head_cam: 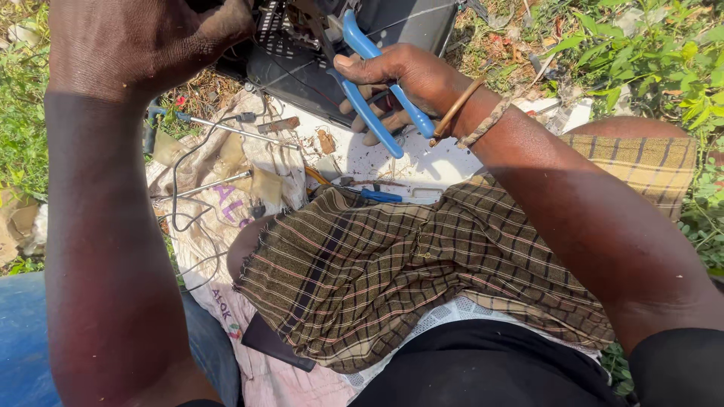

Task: The person disassembles a CRT television outdoors, using a screwdriver and pliers to remove screws and cut wires. They remove the back cover, internal metal shielding, and various components, placing them aside on the ground.

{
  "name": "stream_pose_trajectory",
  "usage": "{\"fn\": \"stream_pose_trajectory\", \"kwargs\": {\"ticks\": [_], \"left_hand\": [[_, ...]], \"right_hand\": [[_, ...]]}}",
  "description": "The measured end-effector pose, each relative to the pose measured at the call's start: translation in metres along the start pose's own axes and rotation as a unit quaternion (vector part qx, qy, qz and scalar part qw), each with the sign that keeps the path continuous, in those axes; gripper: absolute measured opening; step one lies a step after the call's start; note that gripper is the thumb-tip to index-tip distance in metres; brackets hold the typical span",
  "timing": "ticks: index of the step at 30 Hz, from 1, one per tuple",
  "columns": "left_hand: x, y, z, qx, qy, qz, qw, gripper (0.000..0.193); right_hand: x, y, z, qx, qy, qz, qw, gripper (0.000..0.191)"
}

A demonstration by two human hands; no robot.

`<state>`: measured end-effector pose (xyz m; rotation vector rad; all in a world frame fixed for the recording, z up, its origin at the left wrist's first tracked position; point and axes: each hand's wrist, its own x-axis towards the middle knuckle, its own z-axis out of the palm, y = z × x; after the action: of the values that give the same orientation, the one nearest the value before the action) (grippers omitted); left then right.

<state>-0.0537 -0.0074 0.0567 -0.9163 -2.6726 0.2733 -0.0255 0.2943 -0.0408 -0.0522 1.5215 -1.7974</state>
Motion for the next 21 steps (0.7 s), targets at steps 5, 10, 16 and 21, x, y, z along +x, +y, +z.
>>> {"fn": "stream_pose_trajectory", "kwargs": {"ticks": [5,10,16,21], "left_hand": [[-0.005,0.000,-0.007,-0.030,-0.011,-0.004,0.999,0.039],[-0.010,-0.011,-0.005,-0.212,0.001,0.035,0.977,0.025],[-0.006,-0.022,0.016,-0.372,0.007,0.022,0.928,0.040],[-0.013,-0.025,0.030,-0.520,-0.048,-0.017,0.852,0.043]], "right_hand": [[0.015,0.015,0.029,0.278,-0.104,-0.036,0.954,0.047],[0.012,0.037,0.049,0.345,-0.137,-0.009,0.929,0.047],[0.025,0.046,0.052,0.402,-0.188,-0.053,0.895,0.057],[0.070,0.046,0.055,0.388,-0.164,-0.096,0.902,0.055]]}}
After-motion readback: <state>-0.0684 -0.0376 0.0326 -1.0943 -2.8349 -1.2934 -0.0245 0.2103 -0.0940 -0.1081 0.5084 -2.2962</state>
